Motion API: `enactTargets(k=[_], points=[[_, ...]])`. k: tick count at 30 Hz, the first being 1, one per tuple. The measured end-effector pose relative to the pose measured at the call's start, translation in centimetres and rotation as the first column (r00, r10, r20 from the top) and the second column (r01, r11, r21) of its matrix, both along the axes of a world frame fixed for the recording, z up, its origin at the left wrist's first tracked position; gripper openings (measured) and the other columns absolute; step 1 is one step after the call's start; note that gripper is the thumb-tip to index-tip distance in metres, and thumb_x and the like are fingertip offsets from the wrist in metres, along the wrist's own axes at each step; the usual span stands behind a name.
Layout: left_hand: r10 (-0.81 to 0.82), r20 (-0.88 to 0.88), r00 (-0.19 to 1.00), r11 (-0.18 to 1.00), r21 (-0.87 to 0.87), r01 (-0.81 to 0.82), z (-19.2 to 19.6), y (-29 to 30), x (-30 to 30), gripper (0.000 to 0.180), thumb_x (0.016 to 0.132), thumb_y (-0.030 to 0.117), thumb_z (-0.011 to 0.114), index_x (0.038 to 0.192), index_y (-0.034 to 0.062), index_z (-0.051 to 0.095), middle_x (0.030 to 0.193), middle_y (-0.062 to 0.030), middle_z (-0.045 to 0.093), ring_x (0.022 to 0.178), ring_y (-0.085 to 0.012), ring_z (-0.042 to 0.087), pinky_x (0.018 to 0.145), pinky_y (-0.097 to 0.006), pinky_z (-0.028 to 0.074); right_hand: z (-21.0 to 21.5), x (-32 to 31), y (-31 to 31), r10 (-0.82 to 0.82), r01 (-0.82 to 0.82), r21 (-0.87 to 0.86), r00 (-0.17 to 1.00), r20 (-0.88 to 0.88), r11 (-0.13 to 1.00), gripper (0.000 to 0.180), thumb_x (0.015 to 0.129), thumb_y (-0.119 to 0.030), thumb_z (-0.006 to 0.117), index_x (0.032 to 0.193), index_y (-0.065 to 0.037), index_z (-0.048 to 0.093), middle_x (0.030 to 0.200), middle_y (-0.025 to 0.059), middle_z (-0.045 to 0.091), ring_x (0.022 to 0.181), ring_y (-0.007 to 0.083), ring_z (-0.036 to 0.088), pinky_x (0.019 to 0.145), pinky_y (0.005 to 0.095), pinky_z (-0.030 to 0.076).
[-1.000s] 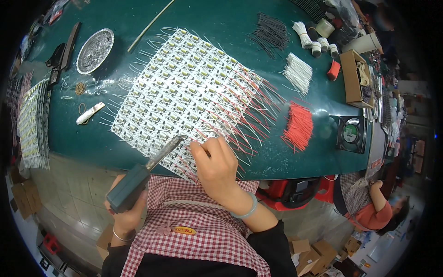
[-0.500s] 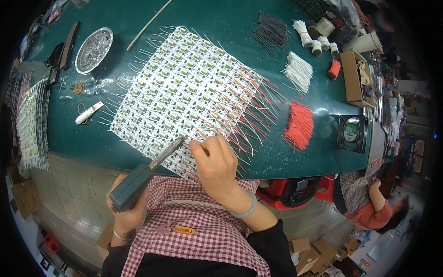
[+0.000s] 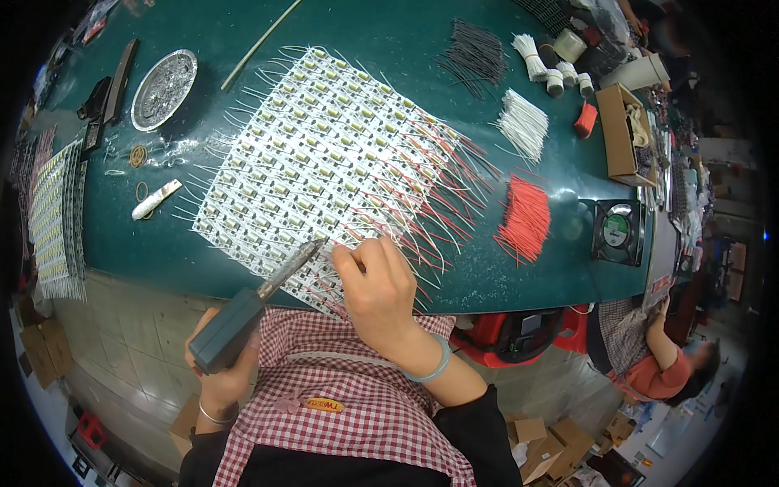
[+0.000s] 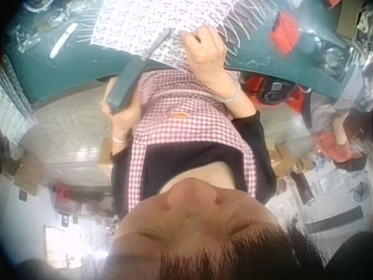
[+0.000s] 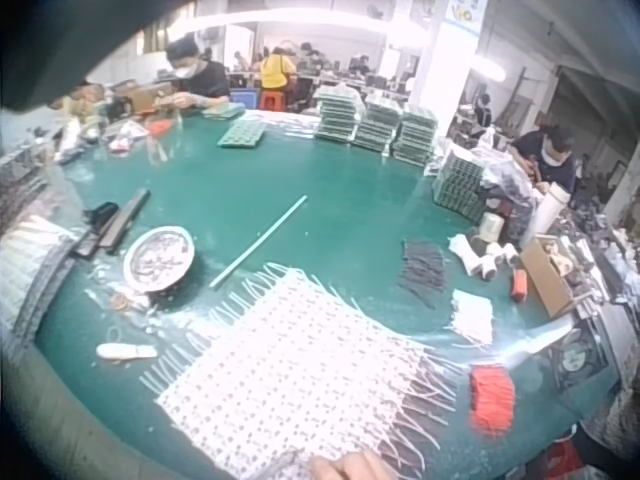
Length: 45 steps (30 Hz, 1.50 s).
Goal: The person uses a soldering iron to attach red and white wires to a large grid of LED modules on a green workbench. They repeatedly pick up wires, position them on the board, and apply heat to secure the connections. The person also uses a thin stick to adjust the wires on the board.
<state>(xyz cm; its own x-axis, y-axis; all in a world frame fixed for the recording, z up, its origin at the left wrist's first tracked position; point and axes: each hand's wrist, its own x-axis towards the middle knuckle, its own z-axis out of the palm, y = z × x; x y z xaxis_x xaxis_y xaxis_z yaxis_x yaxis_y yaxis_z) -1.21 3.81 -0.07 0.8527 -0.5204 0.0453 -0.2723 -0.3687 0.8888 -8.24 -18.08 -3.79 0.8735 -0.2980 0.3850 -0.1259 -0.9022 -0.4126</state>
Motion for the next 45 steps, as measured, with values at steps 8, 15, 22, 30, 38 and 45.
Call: enactTargets(k=[8, 15, 22, 30, 38, 45], points=[[0.009, -0.009, 1.000, 1.000, -0.022, -0.009, 0.1, 0.1, -0.2, 0.020, 0.065, -0.005, 0.073, 0.085, -0.0053, 0.070, 0.084, -0.0146, 0.068, 0.074, -0.0282, 0.068, 0.063, -0.034, 0.054, 0.0, 0.0, 0.1, -0.001, 0.001, 0.004, 1.000, 0.003, 1.000, 0.020, 0.074, -0.001, 0.069, 0.094, -0.004, 0.068, 0.074, 0.0046, 0.046, 0.068, 0.0205, 0.050, 0.055, 0.0329, 0.041], [0.014, 0.002, 1.000, 1.000, -0.015, -0.014, 0.3, 0.4, -0.3, 0.020, 0.067, -0.004, 0.074, 0.087, -0.0059, 0.070, 0.086, -0.0154, 0.068, 0.077, -0.0290, 0.069, 0.065, -0.034, 0.055, 0.1, -0.3, 0.1, -0.016, 0.016, 0.021, 0.999, 0.036, 1.000, 0.023, 0.072, -0.002, 0.070, 0.095, -0.004, 0.069, 0.076, 0.0049, 0.049, 0.070, 0.0223, 0.051, 0.060, 0.0353, 0.042], [0.042, 0.023, 0.999, 0.999, -0.025, -0.041, 0.2, 1.2, -0.6, 0.022, 0.067, -0.004, 0.074, 0.088, -0.0065, 0.070, 0.087, -0.0162, 0.069, 0.078, -0.0292, 0.069, 0.066, -0.034, 0.055, 1.5, -0.9, 0.9, 0.043, -0.048, 0.060, 0.995, 0.085, 0.997, 0.025, 0.072, 0.007, 0.073, 0.096, -0.002, 0.070, 0.073, 0.0060, 0.053, 0.068, 0.0235, 0.051, 0.060, 0.0354, 0.039], [0.007, 0.007, 1.000, 1.000, -0.012, -0.006, 0.0, 2.1, -0.8, 0.023, 0.069, -0.002, 0.075, 0.092, -0.0064, 0.070, 0.089, -0.0145, 0.068, 0.077, -0.0253, 0.067, 0.067, -0.032, 0.053, 0.0, -0.9, 1.3, 0.065, -0.067, 0.045, 0.998, 0.026, 0.997, 0.025, 0.073, -0.001, 0.067, 0.097, -0.003, 0.068, 0.073, 0.0048, 0.047, 0.069, 0.0223, 0.050, 0.061, 0.0359, 0.038], [-0.047, -0.014, 0.999, 0.999, -0.011, 0.046, -0.2, 2.7, -0.9, 0.027, 0.074, 0.002, 0.076, 0.100, -0.0046, 0.069, 0.093, -0.0103, 0.066, 0.080, -0.0176, 0.064, 0.069, -0.029, 0.051, -0.2, -0.9, 1.4, 0.056, -0.057, 0.058, 0.998, 0.013, 0.997, 0.024, 0.073, 0.000, 0.067, 0.096, -0.004, 0.068, 0.073, 0.0046, 0.045, 0.069, 0.0218, 0.050, 0.061, 0.0355, 0.038], [-0.053, -0.003, 0.999, 0.999, 0.010, 0.053, -0.6, 2.6, -1.1, 0.023, 0.071, 0.000, 0.074, 0.094, -0.0037, 0.069, 0.091, -0.0125, 0.066, 0.076, -0.0218, 0.065, 0.066, -0.031, 0.051, 0.0, -1.1, 1.3, 0.054, -0.053, 0.051, 0.999, -0.006, 0.997, 0.025, 0.073, 0.000, 0.067, 0.098, -0.003, 0.069, 0.075, 0.0044, 0.047, 0.070, 0.0219, 0.050, 0.061, 0.0356, 0.038]])
